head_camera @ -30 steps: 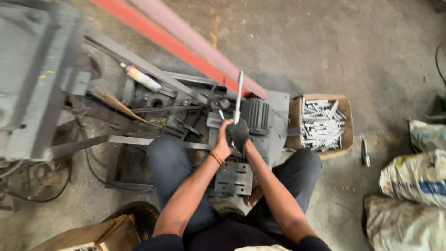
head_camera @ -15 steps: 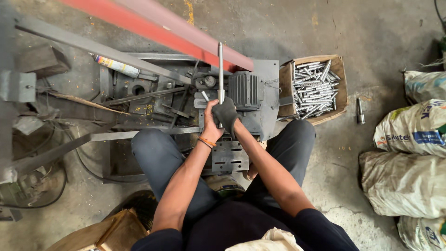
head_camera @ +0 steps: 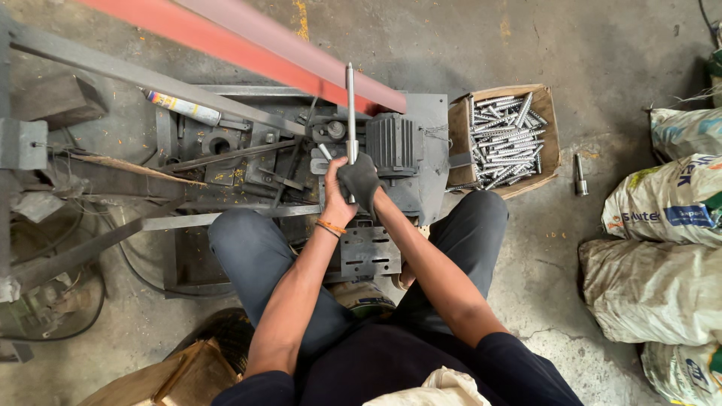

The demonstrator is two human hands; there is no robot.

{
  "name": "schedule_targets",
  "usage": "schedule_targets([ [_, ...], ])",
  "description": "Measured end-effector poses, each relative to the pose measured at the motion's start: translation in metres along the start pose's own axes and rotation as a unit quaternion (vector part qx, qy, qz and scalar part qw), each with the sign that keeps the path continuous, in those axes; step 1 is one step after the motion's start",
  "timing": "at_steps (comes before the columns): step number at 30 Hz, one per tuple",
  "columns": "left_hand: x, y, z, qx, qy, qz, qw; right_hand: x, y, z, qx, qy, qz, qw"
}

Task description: The person sits on the floor beside a belt grinding machine, picks up handfuls of threaded metal rods from a cardboard box, and holds the rods against the running abrasive belt to grind and polish their surfaces, rotating and repositioning them before setting finished rods aside.

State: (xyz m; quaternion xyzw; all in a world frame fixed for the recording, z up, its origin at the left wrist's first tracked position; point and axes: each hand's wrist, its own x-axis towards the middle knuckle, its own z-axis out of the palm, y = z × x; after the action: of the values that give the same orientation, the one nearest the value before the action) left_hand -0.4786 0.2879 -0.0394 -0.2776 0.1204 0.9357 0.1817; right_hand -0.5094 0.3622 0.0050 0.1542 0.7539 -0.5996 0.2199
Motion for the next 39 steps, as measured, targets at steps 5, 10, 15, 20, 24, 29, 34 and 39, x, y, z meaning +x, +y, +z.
schedule_targets([
  [5, 0.003, 0.004, 0.002, -0.003, -0.005, 0.011, 1.0, 0.002, -0.005, 0.004, -0.011, 0.009, -0.002, 1.0],
  [10, 0.005, 0.008, 0.003, 0.017, 0.015, 0.042, 0.999, 0.006, -0.009, 0.004, -0.054, 0.007, -0.015, 0.998],
  [15, 0.011, 0.015, 0.003, 0.005, 0.006, 0.022, 1.0, 0.009, -0.016, 0.005, -0.045, -0.001, -0.042, 0.998],
  [20, 0.018, 0.02, 0.006, 0.009, -0.005, 0.029, 1.0, 0.019, -0.016, 0.007, -0.009, -0.014, -0.043, 0.999],
  [24, 0.018, 0.024, 0.011, 0.027, 0.008, 0.053, 0.998, 0.03, -0.013, 0.006, 0.014, -0.025, -0.038, 0.999],
  [29, 0.018, 0.031, 0.016, 0.045, 0.013, 0.067, 0.997, 0.038, -0.014, 0.005, 0.024, -0.058, -0.079, 0.995],
  [34, 0.026, 0.035, 0.015, 0.048, 0.01, 0.092, 0.995, 0.041, -0.02, 0.008, 0.061, -0.065, -0.044, 0.995],
  [39, 0.036, 0.037, 0.012, 0.053, 0.015, 0.099, 0.994, 0.043, -0.026, 0.007, 0.065, -0.06, -0.04, 0.995],
])
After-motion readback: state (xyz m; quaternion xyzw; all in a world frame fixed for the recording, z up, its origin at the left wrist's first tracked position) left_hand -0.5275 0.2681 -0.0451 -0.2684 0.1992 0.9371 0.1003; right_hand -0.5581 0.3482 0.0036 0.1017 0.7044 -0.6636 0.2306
